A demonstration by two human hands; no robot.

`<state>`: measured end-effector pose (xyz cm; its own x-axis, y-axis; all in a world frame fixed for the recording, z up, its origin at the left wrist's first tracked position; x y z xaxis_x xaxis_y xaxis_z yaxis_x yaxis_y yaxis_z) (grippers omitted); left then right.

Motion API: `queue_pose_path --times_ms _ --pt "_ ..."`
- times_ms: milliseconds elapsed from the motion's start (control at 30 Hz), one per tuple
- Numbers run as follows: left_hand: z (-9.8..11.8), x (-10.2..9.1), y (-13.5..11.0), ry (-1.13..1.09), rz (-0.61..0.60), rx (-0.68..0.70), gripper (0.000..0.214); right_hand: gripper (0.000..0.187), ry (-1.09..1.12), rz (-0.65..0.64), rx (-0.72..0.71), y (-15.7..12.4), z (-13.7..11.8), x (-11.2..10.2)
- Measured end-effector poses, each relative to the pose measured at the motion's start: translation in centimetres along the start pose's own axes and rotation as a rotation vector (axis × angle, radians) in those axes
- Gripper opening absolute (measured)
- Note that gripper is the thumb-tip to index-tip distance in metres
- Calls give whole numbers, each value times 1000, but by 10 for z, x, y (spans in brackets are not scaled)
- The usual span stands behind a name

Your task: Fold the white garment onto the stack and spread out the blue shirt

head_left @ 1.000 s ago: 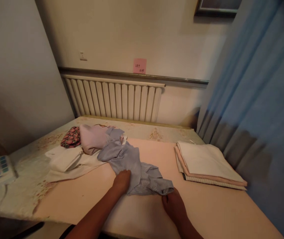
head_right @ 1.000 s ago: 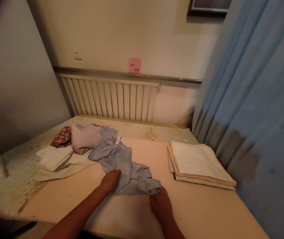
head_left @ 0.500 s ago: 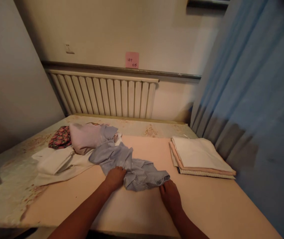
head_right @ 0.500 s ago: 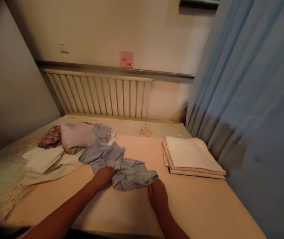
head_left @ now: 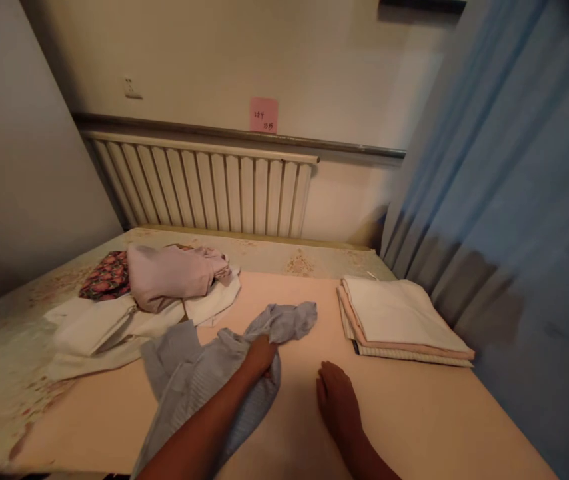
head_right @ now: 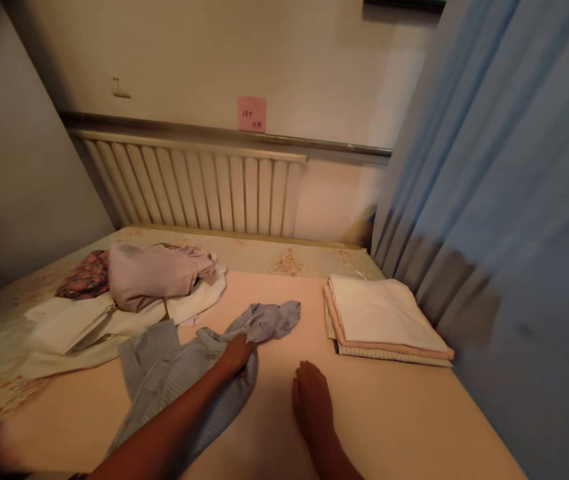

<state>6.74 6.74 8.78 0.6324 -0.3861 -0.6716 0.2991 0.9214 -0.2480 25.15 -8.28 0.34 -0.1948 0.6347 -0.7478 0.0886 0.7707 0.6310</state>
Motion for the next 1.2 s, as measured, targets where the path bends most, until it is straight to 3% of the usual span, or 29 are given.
queue_pose_path --times_ms 200,333,500,633,733,833,933,1033,1133,1200 --pt "17 15 62 -34 50 27 39 21 -1 -11 -7 2 -1 -1" --pt "34 21 102 -46 170 52 35 21 -23 -35 -10 3 0 1" --pt "54 29 134 -47 211 130 33 21 -50 -21 -40 4 1 2" --pt "54 19 131 45 235 216 27 21 -46 -37 -41 5 1 2" --pt "42 -6 119 143 346 227 37 20 -42 -48 -28 5 0 1" --pt "24 -38 114 235 425 143 50 20 -43 -58 -22 5 0 0" --pt "5 -66 117 321 356 53 49 21 -47 -66 -15 5 -1 -1" --pt "-6 -82 114 380 237 17 29 21 -50 -70 -10 4 -1 0" --pt "-1 -85 104 384 184 34 24 22 -51 -85 -7 3 0 2" --pt "15 -77 94 352 161 76 29 22 -52 -93 -2 3 0 2"
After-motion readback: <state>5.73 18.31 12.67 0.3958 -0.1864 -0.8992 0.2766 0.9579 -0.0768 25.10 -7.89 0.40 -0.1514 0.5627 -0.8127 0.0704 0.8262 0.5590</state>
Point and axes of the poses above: each hand's wrist, its own y-axis towards the middle knuckle, its own x-axis out of the palm, z = x × y, the point moved 1 cm from there along y, towards the middle knuckle, and after that the axes turned 1 degree about -x, right-handed, at the moved point
